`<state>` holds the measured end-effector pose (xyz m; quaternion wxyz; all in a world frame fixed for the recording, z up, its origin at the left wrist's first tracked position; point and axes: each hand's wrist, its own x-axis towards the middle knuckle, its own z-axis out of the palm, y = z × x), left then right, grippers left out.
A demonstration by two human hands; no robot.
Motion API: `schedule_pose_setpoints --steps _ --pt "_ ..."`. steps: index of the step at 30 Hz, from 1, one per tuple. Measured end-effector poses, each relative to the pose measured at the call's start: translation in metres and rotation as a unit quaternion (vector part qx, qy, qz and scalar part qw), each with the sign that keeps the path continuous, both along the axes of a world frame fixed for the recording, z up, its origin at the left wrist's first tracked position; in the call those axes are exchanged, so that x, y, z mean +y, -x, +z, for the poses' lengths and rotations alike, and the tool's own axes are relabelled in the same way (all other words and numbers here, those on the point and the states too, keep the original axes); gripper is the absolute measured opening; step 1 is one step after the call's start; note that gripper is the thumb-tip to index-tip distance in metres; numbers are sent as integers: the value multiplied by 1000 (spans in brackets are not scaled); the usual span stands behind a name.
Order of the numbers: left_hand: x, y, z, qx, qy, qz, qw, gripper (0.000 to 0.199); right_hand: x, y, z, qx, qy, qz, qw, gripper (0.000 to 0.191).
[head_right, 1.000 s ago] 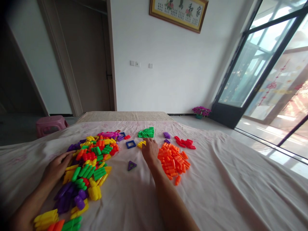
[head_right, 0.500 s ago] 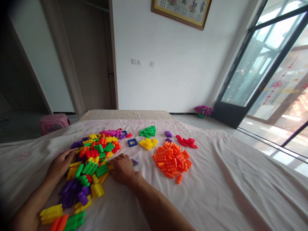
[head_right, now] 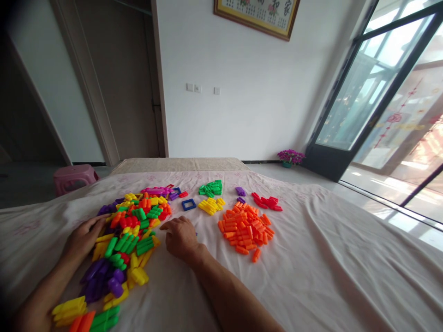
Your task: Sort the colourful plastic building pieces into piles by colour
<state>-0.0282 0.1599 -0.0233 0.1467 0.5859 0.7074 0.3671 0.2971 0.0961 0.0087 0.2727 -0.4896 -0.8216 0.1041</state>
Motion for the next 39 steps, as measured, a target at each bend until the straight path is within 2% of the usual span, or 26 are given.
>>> schedule_pose_setpoints --steps 3,5,11,19,22,27,31,35,39 --pt "-2 -2 2 -3 3 2 1000 53 -6 6 -1 -9 0 53 999 38" --pt "-2 -1 2 -4 1 3 1000 53 -10 13 0 -25 5 61 998 38" --pt "1 1 -2 -2 -10 1 1000 51 -9 23 -1 -46 15 21 999 33" --pt "0 1 0 -4 2 5 1000 51 -2 5 1 -42 20 -53 998 48" --pt "3 3 -3 0 2 3 1000 51 -4 4 1 -43 16 -47 998 52" --pt "3 4 -6 -10 1 -3 1000 52 3 -3 0 -53 27 -30 998 41" --pt "2 3 -3 -22 1 -2 1000 52 21 -32 10 -39 -5 -131 991 39" --pt "3 4 -4 -21 7 -1 1000 52 38 -72 19 -27 -34 -245 969 41" --pt "5 5 -8 -16 -1 -11 1000 52 47 -97 21 -15 -20 -306 952 42"
